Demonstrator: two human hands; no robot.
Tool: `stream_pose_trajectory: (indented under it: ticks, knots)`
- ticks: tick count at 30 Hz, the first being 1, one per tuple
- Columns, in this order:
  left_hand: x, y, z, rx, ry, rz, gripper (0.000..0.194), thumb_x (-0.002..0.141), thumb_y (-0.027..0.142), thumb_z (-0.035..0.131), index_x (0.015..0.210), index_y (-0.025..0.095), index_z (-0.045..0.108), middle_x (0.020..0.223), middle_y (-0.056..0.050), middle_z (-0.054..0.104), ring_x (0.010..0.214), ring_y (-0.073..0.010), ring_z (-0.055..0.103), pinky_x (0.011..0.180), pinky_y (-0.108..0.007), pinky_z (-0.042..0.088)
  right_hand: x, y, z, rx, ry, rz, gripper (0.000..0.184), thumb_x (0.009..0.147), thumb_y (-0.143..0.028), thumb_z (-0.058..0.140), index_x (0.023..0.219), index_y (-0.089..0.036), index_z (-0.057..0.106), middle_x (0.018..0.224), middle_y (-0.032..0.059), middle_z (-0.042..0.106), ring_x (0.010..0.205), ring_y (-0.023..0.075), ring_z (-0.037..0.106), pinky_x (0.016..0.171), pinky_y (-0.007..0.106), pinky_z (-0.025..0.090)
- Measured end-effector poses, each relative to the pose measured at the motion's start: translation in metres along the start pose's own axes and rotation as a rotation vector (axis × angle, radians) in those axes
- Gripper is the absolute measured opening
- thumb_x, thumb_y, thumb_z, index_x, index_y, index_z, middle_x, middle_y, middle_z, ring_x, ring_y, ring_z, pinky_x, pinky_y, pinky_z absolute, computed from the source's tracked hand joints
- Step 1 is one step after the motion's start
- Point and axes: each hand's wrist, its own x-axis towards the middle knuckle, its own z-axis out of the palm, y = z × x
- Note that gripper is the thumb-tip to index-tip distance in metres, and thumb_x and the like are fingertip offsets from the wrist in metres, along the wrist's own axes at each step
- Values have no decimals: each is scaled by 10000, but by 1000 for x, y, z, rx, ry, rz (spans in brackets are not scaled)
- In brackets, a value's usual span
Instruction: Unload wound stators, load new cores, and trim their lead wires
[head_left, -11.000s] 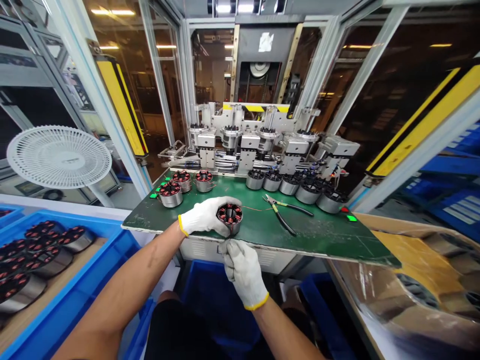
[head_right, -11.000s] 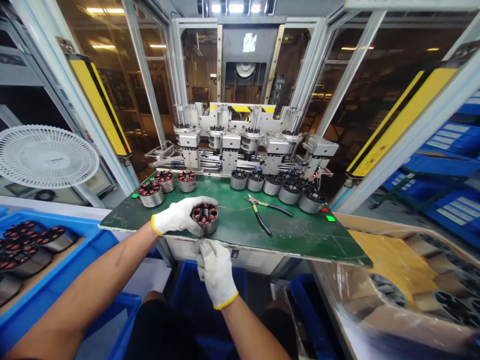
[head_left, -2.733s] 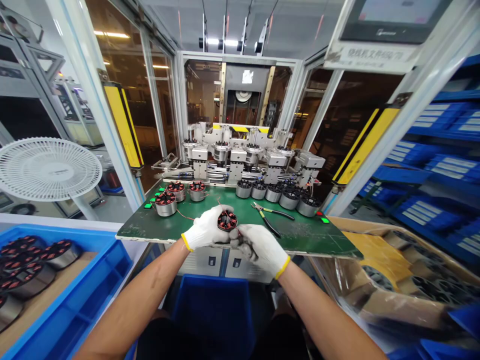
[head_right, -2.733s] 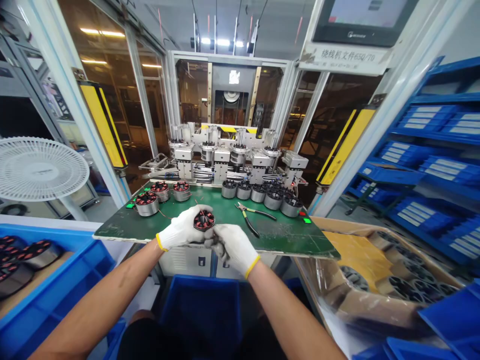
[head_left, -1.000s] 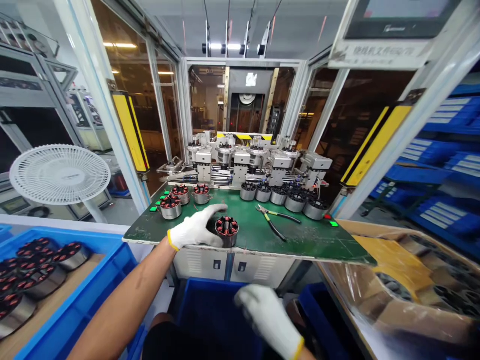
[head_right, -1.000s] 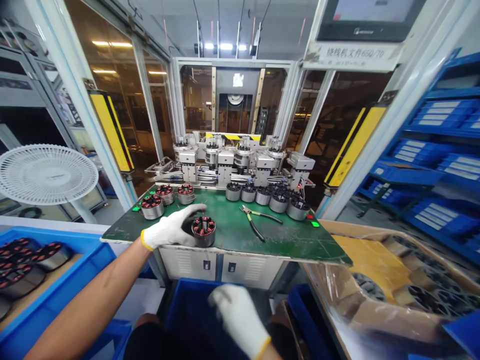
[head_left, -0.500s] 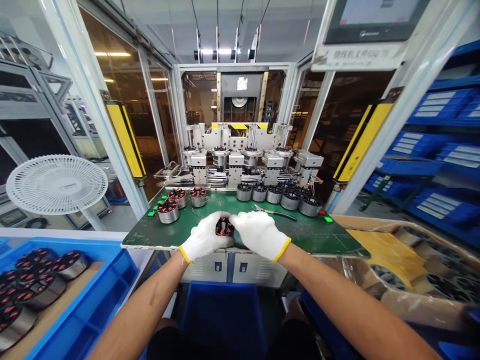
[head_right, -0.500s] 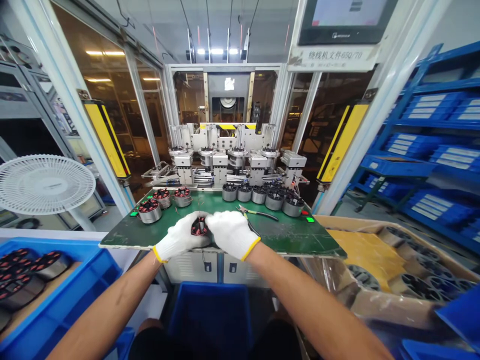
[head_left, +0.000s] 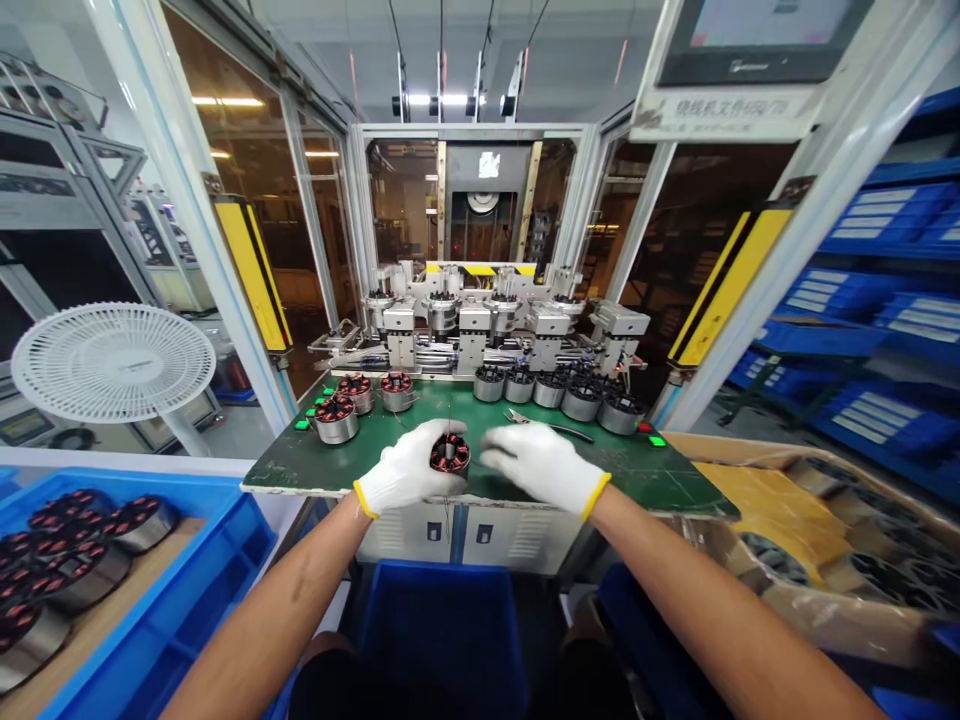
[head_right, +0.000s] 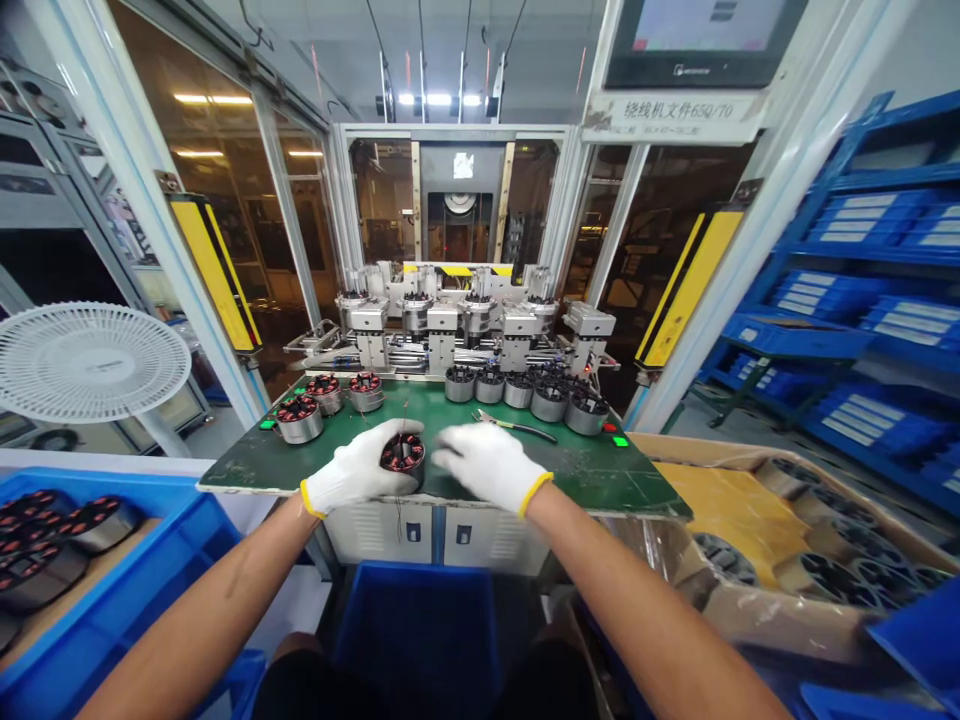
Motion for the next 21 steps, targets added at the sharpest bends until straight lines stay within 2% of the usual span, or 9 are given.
stream_pose_trajectory:
  ticks: [2,4,7,10,13,16,19,21]
  knots:
    - [-2,2,4,37,67,-40,724,576,420,743,1255,357,501,1189,-4,624,1024,-277,613,834,-356,479,15,0,-9,315,82,85,334,895,-375,492,1145,-196,622,946,42,689,647,137,611,597,237,456]
    - [-2,5,9,77,103,-77,704,563,473,748,1218,331,530,1149,-21,636,988,-286,624,782,-353,489,30,-8,-10,644,38,164,419,871,-341,492,1244,-161,556,889,34,685,502,108,548,480,225,437]
    - [1,8,15,145,88,-158,566,559,517,735,1043,248,617,979,-52,670,851,-290,648,671,-346,492,41,-35,-2,996,-35,188,474,811,-275,517,1257,-116,533,883,42,670,476,98,521,418,211,418]
    - [2,6,14,161,59,-120,399,621,454,699,922,196,650,913,-89,675,853,-304,643,671,-352,492,27,-60,2,1041,-18,36,350,804,-219,472,1111,-160,630,787,-2,638,496,84,500,442,186,406]
    - [2,1,7,114,30,7,423,648,351,687,1048,225,631,1040,-63,671,974,-258,619,785,-309,489,2,-62,2,888,7,-130,266,797,-177,462,919,-186,698,693,-24,591,582,87,506,542,179,410]
    - [3,-3,1,2,-26,94,534,627,300,698,1147,259,583,1056,-2,666,935,-196,619,793,-264,482,-8,-44,9,889,57,-22,213,787,-196,481,836,-163,686,610,-34,534,533,78,448,510,179,369]
    - [6,-5,2,-86,-39,131,451,634,286,686,1073,214,606,937,16,663,828,-165,606,724,-248,472,3,-24,26,1117,54,147,189,786,-252,473,801,-147,629,493,-70,400,397,58,296,379,179,248]
    - [8,-6,4,-100,-24,125,429,630,287,688,1041,195,611,911,19,654,800,-154,591,710,-243,461,15,-16,36,1241,43,171,183,774,-287,487,803,-148,603,458,-88,351,355,54,242,336,184,195]
